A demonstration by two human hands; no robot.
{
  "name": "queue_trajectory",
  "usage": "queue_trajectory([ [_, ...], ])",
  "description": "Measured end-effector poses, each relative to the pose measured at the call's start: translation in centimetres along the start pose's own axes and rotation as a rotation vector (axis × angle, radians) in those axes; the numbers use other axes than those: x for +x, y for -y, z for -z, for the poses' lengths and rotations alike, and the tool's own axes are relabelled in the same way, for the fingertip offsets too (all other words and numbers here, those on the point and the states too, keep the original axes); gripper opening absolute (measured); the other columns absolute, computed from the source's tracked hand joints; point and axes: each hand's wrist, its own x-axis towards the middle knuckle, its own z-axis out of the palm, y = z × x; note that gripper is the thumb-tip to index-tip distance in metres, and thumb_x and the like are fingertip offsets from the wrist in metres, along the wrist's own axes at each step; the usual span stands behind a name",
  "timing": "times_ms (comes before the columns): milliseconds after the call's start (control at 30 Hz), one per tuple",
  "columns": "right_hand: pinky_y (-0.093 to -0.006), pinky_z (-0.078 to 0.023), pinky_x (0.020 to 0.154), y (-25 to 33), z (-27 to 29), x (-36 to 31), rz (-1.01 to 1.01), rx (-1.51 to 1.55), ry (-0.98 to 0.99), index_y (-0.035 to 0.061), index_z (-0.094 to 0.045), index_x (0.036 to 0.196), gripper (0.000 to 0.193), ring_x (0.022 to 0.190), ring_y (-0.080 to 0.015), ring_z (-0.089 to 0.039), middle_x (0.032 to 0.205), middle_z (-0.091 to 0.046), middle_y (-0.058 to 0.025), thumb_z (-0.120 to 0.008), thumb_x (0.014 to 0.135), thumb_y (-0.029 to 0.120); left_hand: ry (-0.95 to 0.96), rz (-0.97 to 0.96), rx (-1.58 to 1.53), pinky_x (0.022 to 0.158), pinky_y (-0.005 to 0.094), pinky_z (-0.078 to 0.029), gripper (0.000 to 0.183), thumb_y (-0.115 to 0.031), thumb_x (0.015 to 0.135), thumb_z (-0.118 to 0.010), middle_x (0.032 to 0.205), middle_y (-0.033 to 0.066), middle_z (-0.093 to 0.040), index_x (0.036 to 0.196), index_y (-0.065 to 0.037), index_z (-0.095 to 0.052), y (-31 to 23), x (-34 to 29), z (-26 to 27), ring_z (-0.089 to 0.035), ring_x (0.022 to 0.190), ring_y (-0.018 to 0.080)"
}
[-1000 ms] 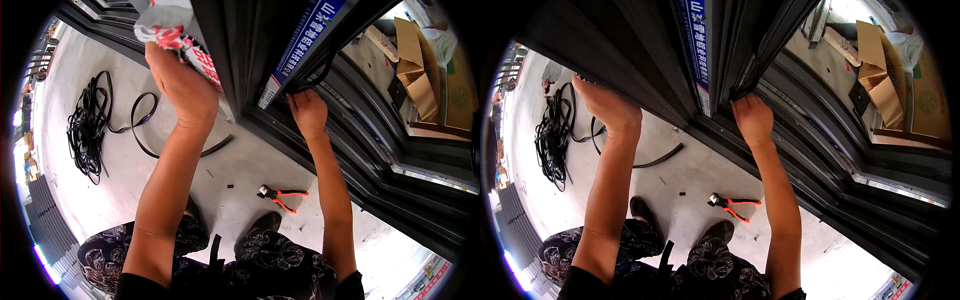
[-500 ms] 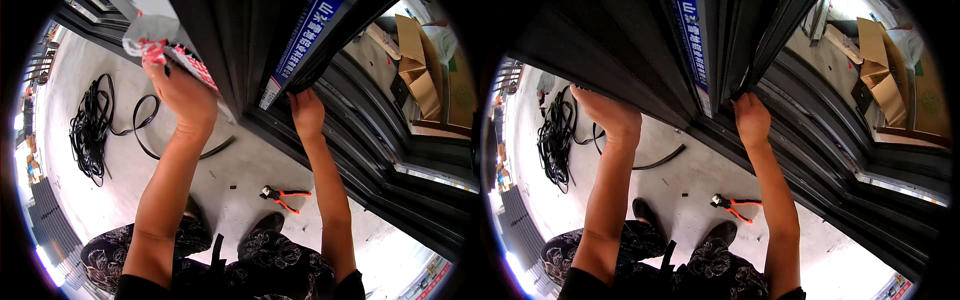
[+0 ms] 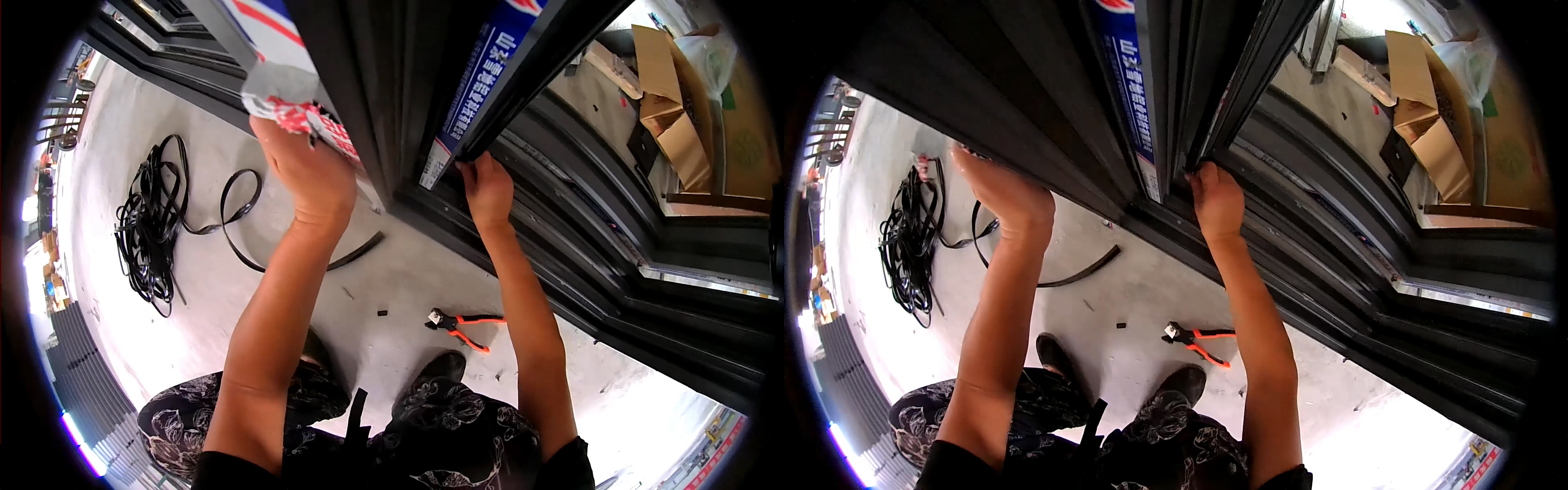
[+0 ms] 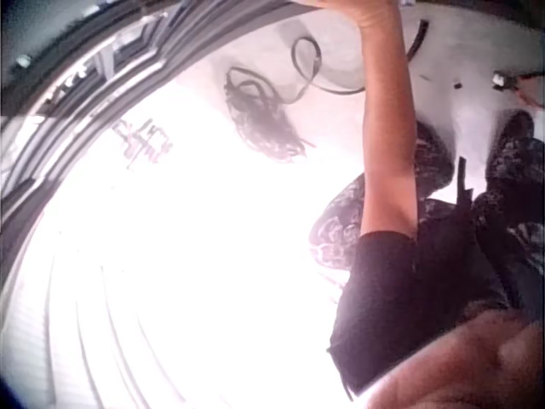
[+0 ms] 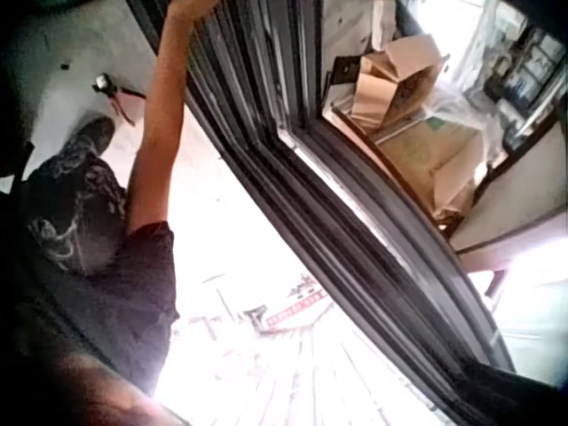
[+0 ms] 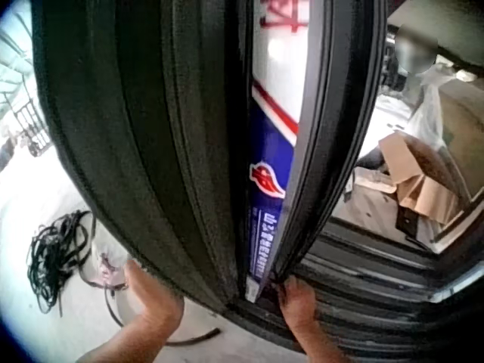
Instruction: The person installs rubber weather stripping into the tracks of aluminum window frames, using wire cutters to trim the seal to length.
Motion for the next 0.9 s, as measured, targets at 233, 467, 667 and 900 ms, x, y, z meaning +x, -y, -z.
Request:
queue_trajectory([
  [233,-0.0485,-0.048,0.064,0.5,0.1,-0.5,-0.069,-0.062,0.023,0.0057,-0.054,0.087,0.024,0.078,-0.0369,-0.060,0.081,-0.061,-0.0149,-0.075,0.079,0.014,-0.040,0.226,-0.339,0.103,0.0318,-0.036,0.036,-0.015,0.101,-0.040,0.130,0.0097,-0.048,0.133,0.000,-0.044,-1.7,0.8,-0.8,-0.046,0.118,0.0189],
  [467,-0.0433,-0.048,0.061,0.7,1.9,1.0,-0.131,0.094,0.103,0.0043,-0.061,0.087,0.024,0.070,-0.0338,-0.061,0.075,-0.062,-0.0126,-0.080,0.077,0.016,0.045,0.305,-0.484,0.098,0.0276,-0.036,0.039,-0.033,0.106,-0.034,0.113,0.0009,-0.055,0.123,-0.005,-0.053,-3.1,1.4,-1.0,-0.047,0.106,0.0126],
  [667,-0.0419,-0.049,0.058,3.1,5.5,2.1,-0.046,0.059,0.104,0.0056,-0.065,0.080,0.019,0.068,-0.0323,-0.062,0.074,-0.063,-0.0113,-0.079,0.077,0.019,0.025,0.265,-0.434,0.096,0.0277,-0.037,0.039,-0.034,0.106,-0.031,0.108,0.0009,-0.053,0.117,-0.005,-0.053,-3.4,1.3,-1.2,-0.046,0.101,0.0128],
  [900,-0.0429,-0.049,0.058,2.8,4.5,2.6,0.078,-0.131,-0.011,0.0071,-0.065,0.083,0.014,0.070,-0.0329,-0.062,0.075,-0.061,-0.0104,-0.074,0.080,0.018,-0.017,0.251,-0.436,0.098,0.0286,-0.035,0.037,-0.031,0.105,-0.032,0.110,0.0035,-0.053,0.117,-0.004,-0.053,-2.1,1.6,-1.4,-0.045,0.102,0.0147],
])
